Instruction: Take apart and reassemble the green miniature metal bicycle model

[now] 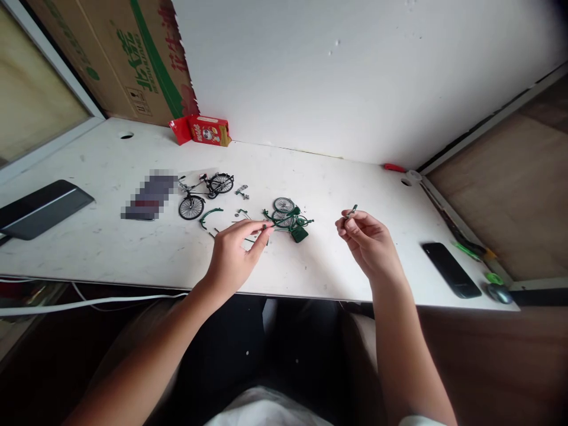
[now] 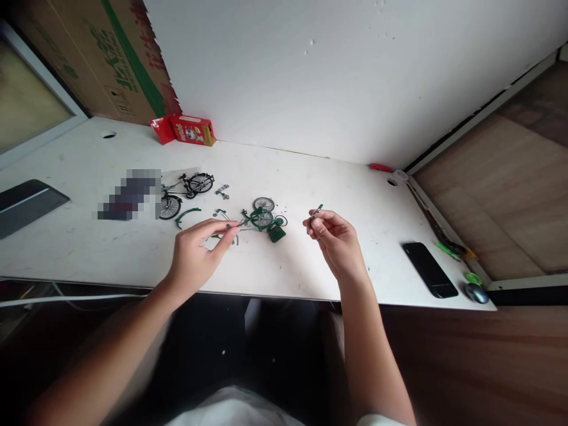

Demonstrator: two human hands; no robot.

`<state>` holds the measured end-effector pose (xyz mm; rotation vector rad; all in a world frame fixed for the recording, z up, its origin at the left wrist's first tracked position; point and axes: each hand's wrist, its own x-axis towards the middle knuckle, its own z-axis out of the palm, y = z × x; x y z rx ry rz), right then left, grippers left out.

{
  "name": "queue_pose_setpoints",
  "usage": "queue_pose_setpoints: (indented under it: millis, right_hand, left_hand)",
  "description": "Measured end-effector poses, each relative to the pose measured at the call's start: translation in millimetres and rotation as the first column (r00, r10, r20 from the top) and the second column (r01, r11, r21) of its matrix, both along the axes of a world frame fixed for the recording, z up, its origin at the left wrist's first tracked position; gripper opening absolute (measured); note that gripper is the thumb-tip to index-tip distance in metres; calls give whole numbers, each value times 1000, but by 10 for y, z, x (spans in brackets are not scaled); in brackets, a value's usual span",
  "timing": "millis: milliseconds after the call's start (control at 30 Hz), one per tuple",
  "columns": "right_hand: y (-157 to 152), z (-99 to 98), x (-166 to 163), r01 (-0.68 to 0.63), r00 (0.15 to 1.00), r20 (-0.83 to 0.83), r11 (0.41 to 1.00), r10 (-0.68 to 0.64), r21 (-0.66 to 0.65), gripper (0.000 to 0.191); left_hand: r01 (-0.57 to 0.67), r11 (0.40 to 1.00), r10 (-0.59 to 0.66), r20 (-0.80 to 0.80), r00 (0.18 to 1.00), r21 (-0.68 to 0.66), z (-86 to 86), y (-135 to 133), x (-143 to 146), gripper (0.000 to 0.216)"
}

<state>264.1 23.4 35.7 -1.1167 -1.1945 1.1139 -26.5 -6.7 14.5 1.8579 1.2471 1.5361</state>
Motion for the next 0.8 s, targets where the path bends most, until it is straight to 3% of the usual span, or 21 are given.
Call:
queue_pose_setpoints:
  millis: [100,267,367,567,667,800]
  right_hand:
    - [-136,141,-153,-68,997,-46,997,66,-38,25]
    - [-250,218,-284,-82,992,-98,994,75,-69,29]
    - [-261,204,-302,-104,987,-132,991,92,-81,31]
    - [-257,121,-321,-148,989,-8,980,148,-133,49]
    - [-264,101,-355,-195,979,-87,972,184,-134,52]
    - [-274,99,-388,-232,963,-173,963,207,-135,43]
  left_hand:
    - [40,996,-33,-86,996,75,36,-28,30,19]
    - [96,992,-84,-141,986,81,57,-70,86,26]
    - [117,990,-104,-149,983,82,56,-81,107,28]
    - [149,987,-137,-174,975,59,71,-112,140,29]
    - [159,985,-144,-189,971,66,78,-137,152,28]
    - [158,981,-133,-206,969,109,79,-162,165,30]
